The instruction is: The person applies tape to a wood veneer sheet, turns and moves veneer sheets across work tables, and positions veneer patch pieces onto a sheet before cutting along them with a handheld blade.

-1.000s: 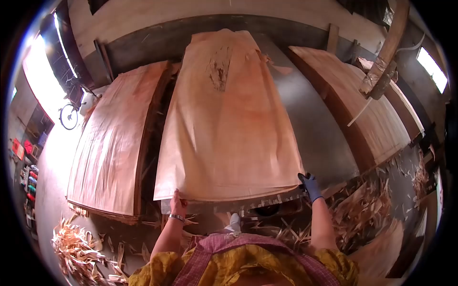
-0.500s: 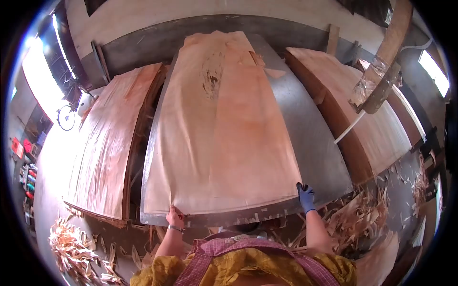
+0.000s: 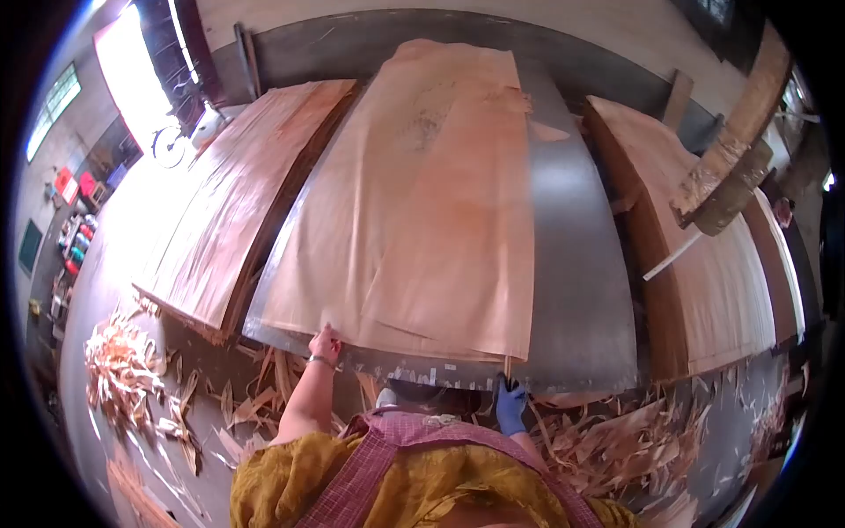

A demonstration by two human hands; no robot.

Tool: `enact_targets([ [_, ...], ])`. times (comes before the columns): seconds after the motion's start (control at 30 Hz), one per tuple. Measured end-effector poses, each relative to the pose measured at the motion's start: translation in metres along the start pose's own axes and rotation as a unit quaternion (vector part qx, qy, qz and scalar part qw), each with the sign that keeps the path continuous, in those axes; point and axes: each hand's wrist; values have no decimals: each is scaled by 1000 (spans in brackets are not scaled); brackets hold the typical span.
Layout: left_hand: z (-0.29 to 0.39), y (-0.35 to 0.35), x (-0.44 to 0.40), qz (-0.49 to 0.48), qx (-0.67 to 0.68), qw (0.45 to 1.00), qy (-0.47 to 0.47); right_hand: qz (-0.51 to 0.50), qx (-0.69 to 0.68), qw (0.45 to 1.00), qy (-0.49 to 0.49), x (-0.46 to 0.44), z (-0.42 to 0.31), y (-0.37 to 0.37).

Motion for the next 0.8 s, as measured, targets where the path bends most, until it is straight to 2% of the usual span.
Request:
enact_targets([
  [0.07,-3,3,-3,-2,-6,1000,18,-82,-69,992,61,-23,-15,14],
  [0.17,-10,8,-29,58,-35,998,-3,-95,-206,966,127,-30,-62,7],
  [0.2,-10,11,-26,66,-32,997,7,1,-124,992,39,-37,-39,26],
  [0.3,-17,0,-34,-7,19,999,28,-59,-164,984,41,-49,-42,13],
  [0.33,-16,2,-34,19,2,1000,18,-118,-224,958,134,-38,-85,-18],
  [0.47,-4,9,-14,38,-2,999,-13,-113,-329,916,198,-32,-118,-60],
  [0.53,-8,7,-19,18,5,1000,-8,-110,-352,907,204,-40,-105,-72],
  [0.6,-8,5,-21,9,-1,1000,-5,-95,-315,918,222,-47,-90,-88],
  [0.7,-7,5,-19,7,-6,1000,-3,-65,-311,931,180,-55,-50,-101],
  [0.73,-5,7,-13,20,-8,1000,-1,-50,-331,926,174,-69,6,-86],
  [0.8,-4,9,-11,38,-7,999,0,38,-241,964,109,-78,81,-71],
])
Point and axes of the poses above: each hand's wrist, its own x-axis away from the middle knuckle, its own y-axis out of the palm, z = x × y, and after that the axes turned 4 degrees about -x, right-handed
